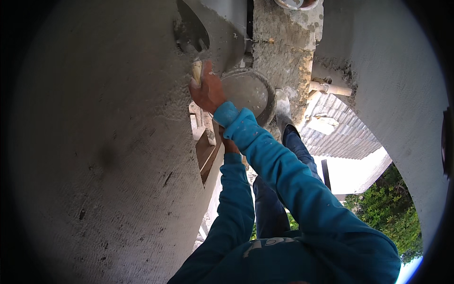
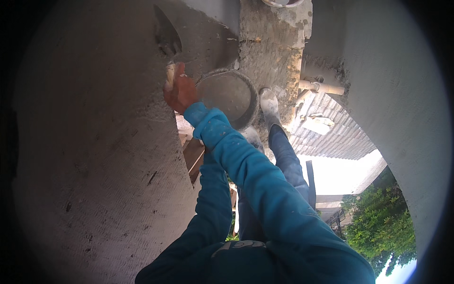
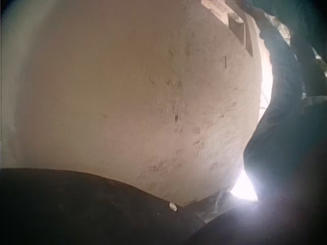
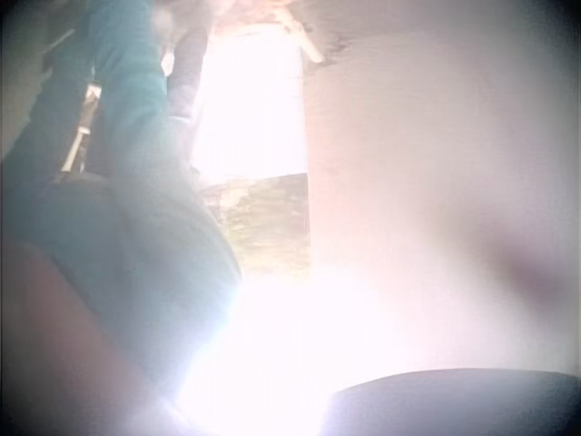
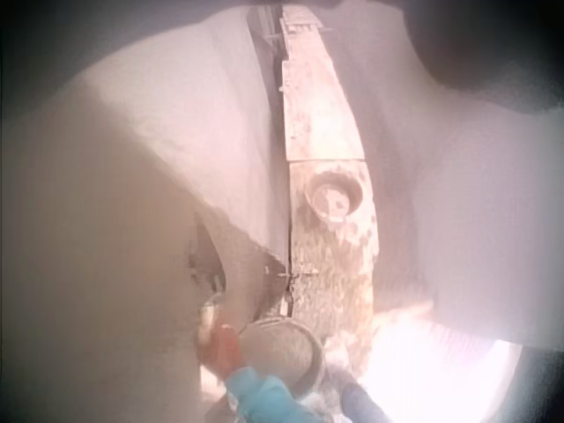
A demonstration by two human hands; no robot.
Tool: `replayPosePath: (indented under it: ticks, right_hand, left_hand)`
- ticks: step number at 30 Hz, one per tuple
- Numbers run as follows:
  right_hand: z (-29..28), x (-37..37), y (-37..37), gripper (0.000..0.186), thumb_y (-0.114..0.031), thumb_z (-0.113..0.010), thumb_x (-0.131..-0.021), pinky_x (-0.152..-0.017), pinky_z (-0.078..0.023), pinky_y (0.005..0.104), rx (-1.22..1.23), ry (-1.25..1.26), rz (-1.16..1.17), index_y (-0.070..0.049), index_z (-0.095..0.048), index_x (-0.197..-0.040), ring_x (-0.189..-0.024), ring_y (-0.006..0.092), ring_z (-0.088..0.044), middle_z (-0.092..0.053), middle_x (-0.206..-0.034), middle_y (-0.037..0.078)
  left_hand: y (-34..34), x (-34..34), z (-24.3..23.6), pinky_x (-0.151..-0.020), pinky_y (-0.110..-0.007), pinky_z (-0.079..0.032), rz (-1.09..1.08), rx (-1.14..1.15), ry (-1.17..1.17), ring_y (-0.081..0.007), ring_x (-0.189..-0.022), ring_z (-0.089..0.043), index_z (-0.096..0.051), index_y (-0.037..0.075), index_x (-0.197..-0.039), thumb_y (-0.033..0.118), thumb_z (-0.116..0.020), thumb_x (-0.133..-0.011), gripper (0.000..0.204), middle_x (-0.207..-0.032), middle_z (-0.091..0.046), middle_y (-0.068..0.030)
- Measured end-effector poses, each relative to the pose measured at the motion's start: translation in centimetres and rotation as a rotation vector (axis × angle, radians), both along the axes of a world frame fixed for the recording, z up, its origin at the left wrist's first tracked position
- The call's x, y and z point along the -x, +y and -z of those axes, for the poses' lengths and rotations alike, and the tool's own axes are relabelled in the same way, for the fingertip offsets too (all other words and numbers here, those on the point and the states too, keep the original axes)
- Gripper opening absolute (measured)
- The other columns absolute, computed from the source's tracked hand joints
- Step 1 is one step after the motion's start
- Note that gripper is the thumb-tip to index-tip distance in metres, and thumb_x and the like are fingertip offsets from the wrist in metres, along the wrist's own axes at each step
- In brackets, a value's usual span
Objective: The person scoops wet cement from a bucket using a trowel and applies it to a vertical wall surface. They repeatedly smooth the applied cement with the trowel to create an even finish on the wall.
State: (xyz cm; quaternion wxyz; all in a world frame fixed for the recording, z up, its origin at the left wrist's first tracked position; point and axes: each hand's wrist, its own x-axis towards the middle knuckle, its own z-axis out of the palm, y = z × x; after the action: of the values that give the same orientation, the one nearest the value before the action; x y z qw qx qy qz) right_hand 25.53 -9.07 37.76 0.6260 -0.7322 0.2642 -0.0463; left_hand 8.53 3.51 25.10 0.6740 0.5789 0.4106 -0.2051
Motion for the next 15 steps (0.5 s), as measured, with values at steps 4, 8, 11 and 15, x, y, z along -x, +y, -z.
replayPosePath:
  ticks: [4,8,11,15]
  right_hand:
    - [-8.6,6.1,-3.6,0.057,-0.024,-0.061,-0.086,-0.071,-0.050,0.0533,-0.212,0.031,-0.006,0.000,-0.036,-0.132,-0.078,0.0497,-0.063,-0.065,-0.086,0.030]
    - [-4.8,20.1,-11.4,0.057,-0.022,-0.062,-0.083,-0.071,-0.051,0.0529,0.025,0.396,-0.438,-0.001,-0.038,-0.131,-0.075,0.0463,-0.065,-0.066,-0.083,0.027]
    - [0.0,24.4,-11.5,0.055,-0.020,-0.062,-0.082,-0.072,-0.052,0.0526,0.201,0.566,-0.542,0.000,-0.040,-0.128,-0.077,0.0451,-0.066,-0.066,-0.084,0.028]
    - [6.3,22.1,-10.8,0.048,-0.019,-0.064,-0.083,-0.073,-0.052,0.0517,0.207,0.586,-0.602,0.000,-0.047,-0.124,-0.082,0.0436,-0.066,-0.065,-0.082,0.028]
  left_hand:
    - [1.4,1.2,-0.2,-0.082,-0.031,-0.045,-0.056,0.014,0.037,-0.0229,-0.088,-0.057,-0.059,-0.002,-0.113,-0.006,-0.055,-0.063,0.051,-0.106,-0.061,-0.0046]
    - [0.4,0.3,-3.8,-0.083,-0.031,-0.045,-0.007,-0.070,-0.002,-0.0225,-0.088,-0.057,-0.059,-0.002,-0.112,-0.005,-0.056,-0.063,0.050,-0.106,-0.062,-0.0050]
    - [-1.3,-0.8,-6.1,-0.084,-0.030,-0.044,0.088,-0.110,-0.051,-0.0217,-0.090,-0.057,-0.060,-0.004,-0.111,-0.004,-0.056,-0.064,0.047,-0.106,-0.062,-0.0056]
    - [-3.7,-3.1,-7.0,-0.084,-0.029,-0.042,0.157,-0.105,-0.060,-0.0219,-0.089,-0.056,-0.060,-0.004,-0.110,-0.003,-0.055,-0.065,0.045,-0.105,-0.062,-0.0053]
